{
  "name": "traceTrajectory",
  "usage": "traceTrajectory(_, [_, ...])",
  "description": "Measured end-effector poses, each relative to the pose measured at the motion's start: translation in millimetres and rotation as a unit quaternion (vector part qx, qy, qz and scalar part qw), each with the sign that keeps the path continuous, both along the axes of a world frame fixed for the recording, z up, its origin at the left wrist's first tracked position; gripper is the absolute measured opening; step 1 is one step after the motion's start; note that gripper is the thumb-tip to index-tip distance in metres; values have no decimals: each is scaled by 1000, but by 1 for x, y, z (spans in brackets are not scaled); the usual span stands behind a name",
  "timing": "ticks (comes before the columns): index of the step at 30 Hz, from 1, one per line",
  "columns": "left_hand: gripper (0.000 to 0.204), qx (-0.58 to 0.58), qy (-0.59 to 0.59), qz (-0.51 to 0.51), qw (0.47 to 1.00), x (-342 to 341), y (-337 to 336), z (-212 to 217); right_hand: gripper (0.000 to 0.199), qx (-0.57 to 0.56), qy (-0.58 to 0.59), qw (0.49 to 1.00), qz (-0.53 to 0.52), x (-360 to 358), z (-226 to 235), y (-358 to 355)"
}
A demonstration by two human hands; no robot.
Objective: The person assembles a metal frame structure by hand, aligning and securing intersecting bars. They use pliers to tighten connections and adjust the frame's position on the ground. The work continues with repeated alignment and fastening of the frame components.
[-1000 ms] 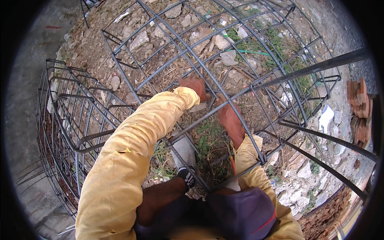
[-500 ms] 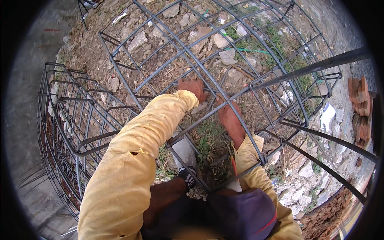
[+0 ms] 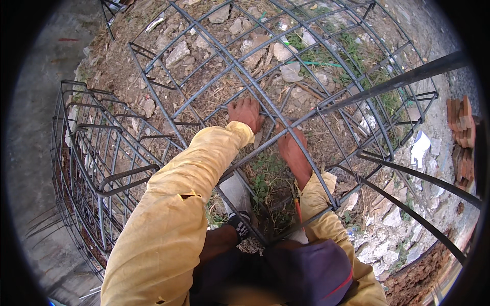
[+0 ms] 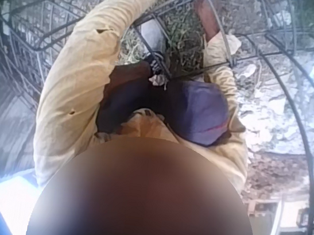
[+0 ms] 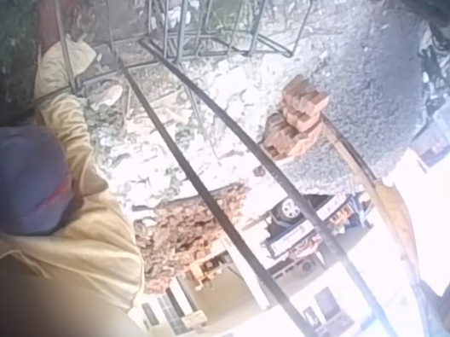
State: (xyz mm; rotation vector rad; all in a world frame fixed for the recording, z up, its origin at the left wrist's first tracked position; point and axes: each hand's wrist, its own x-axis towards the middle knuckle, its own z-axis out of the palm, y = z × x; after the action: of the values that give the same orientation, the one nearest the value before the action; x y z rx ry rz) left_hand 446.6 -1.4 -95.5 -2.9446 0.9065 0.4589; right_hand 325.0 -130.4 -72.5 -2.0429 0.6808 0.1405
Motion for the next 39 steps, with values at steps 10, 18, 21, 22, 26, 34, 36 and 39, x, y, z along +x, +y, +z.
traceTrajectory(10, [48, -117, 22, 70, 990, 4, 14, -8, 34, 18, -14, 1000, 12, -1, -12, 0])
traceTrajectory(18, [54, 10, 15, -142, 990, 9, 30, 6, 34, 24, -16, 1000, 4, -3, -10, -2])
traceTrajectory(21, [50, 82, 36, -147, 985, 12, 23, 23, 35, 23, -23, 999, -4, -3, -14, 0])
traceTrajectory(22, [54, 121, 36, -148, 981, 14, 18, 32, 35, 24, -28, 999, -6, -2, -13, 1])
traceTrajectory(26, [63, 239, 35, -129, 962, 30, 12, 40, 37, 20, -35, 999, 3, -5, -13, -1])
traceTrajectory(34, [65, 139, 90, -173, 971, 41, 14, 31, 28, 2, -70, 997, -20, -4, -22, 6])
traceTrajectory(36, [58, 88, 103, -170, 976, 35, 7, 30, 28, -2, -73, 997, -24, -2, -20, 7])
traceTrajectory(39, [54, 166, 113, -89, 976, 23, -10, 30, 29, -6, -53, 998, -21, -3, -14, 5])
